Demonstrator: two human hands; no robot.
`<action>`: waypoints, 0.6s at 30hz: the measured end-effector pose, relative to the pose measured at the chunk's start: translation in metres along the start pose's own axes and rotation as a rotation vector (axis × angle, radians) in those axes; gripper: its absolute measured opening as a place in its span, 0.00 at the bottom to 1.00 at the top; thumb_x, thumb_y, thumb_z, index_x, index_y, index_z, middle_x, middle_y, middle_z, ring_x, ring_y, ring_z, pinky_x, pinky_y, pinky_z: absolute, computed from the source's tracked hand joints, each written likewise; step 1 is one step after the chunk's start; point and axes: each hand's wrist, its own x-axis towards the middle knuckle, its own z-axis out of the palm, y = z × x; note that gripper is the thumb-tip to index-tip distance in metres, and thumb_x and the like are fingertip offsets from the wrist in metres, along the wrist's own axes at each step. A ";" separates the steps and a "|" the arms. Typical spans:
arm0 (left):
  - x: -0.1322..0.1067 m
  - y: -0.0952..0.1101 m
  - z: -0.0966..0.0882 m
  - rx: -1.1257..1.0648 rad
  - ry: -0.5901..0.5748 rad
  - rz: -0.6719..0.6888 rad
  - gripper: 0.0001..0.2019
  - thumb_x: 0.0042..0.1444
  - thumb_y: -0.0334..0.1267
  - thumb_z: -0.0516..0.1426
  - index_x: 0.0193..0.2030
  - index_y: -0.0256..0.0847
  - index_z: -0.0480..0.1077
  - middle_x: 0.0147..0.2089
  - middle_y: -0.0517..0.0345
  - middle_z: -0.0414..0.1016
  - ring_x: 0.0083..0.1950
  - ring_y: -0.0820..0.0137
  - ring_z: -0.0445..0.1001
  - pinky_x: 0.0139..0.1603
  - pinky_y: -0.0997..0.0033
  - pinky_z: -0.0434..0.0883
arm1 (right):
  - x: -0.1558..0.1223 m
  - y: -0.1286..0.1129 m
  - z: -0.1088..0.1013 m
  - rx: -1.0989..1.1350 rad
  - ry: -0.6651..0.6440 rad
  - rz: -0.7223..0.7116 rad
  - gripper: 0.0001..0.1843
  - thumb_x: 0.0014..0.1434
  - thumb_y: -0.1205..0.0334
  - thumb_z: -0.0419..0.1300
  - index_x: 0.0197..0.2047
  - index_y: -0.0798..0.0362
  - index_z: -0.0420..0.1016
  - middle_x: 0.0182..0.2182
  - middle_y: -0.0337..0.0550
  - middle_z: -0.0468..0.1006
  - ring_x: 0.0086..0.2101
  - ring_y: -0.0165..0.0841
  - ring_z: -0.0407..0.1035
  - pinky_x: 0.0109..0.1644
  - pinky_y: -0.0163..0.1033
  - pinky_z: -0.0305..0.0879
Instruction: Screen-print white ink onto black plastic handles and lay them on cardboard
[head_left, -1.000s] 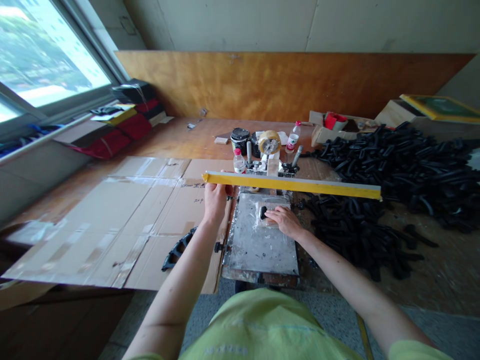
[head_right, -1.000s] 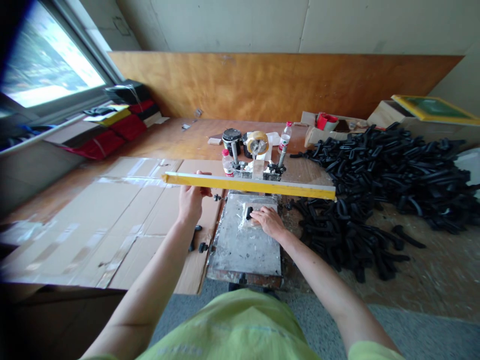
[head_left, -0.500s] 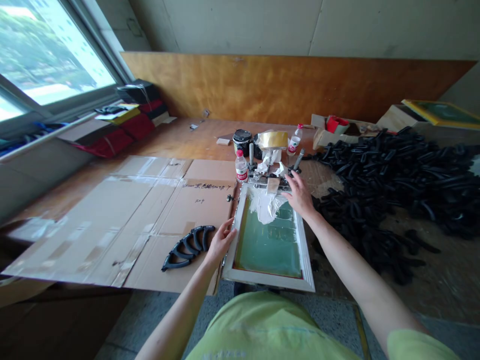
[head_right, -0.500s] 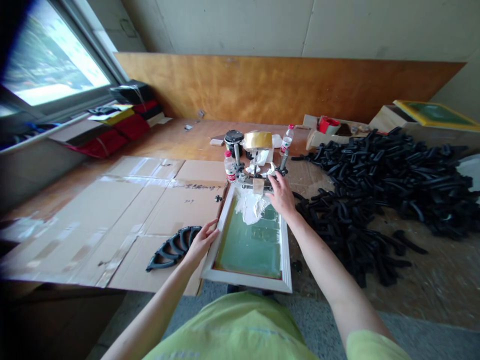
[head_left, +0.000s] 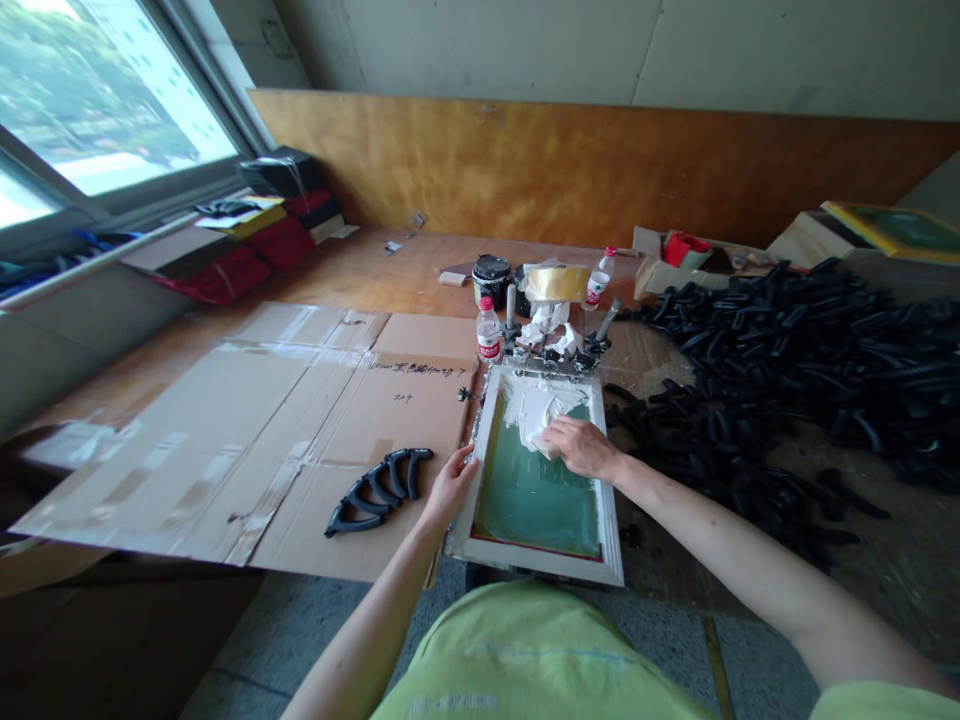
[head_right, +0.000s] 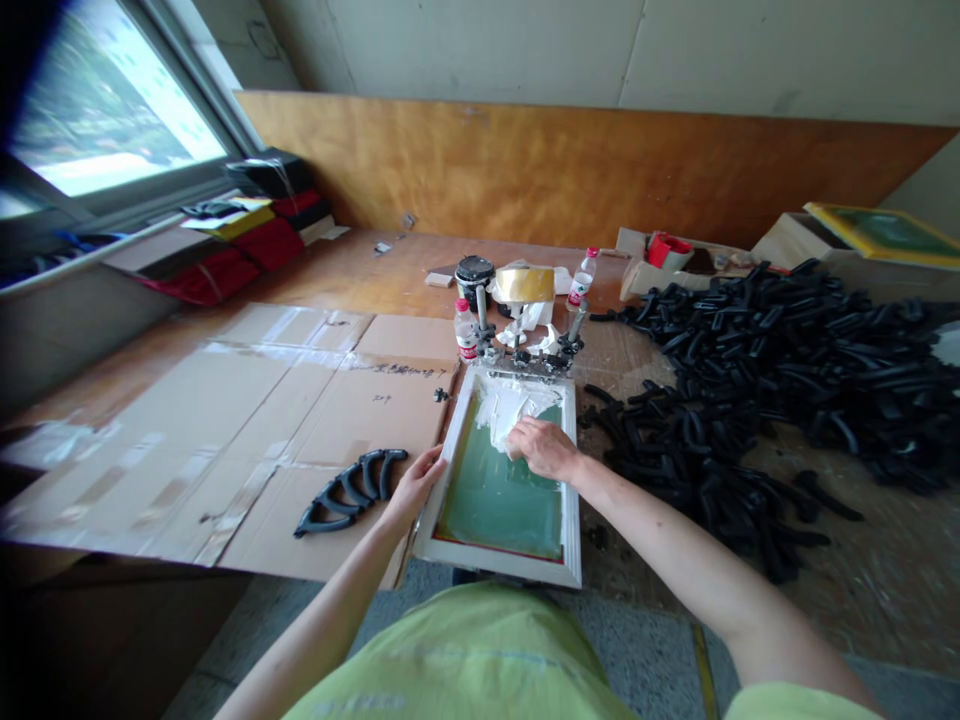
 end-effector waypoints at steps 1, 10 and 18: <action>0.000 0.000 0.000 -0.004 0.004 0.000 0.32 0.45 0.55 0.62 0.55 0.38 0.71 0.35 0.54 0.78 0.34 0.64 0.75 0.34 0.69 0.71 | 0.000 0.000 -0.004 0.022 -0.022 -0.011 0.14 0.51 0.78 0.54 0.36 0.52 0.74 0.33 0.43 0.76 0.38 0.36 0.68 0.41 0.37 0.61; -0.001 0.004 -0.001 -0.081 -0.040 -0.041 0.36 0.45 0.56 0.63 0.59 0.38 0.67 0.32 0.56 0.77 0.30 0.68 0.75 0.29 0.72 0.69 | -0.002 -0.001 0.015 -0.023 0.169 0.077 0.16 0.54 0.78 0.53 0.42 0.55 0.75 0.40 0.48 0.76 0.45 0.39 0.66 0.47 0.40 0.63; -0.018 0.042 -0.005 -0.100 -0.086 -0.047 0.36 0.47 0.53 0.63 0.62 0.42 0.64 0.33 0.58 0.77 0.29 0.70 0.74 0.28 0.74 0.69 | 0.049 0.034 -0.024 0.007 0.224 0.343 0.28 0.56 0.61 0.65 0.59 0.42 0.67 0.39 0.41 0.77 0.37 0.36 0.70 0.40 0.37 0.64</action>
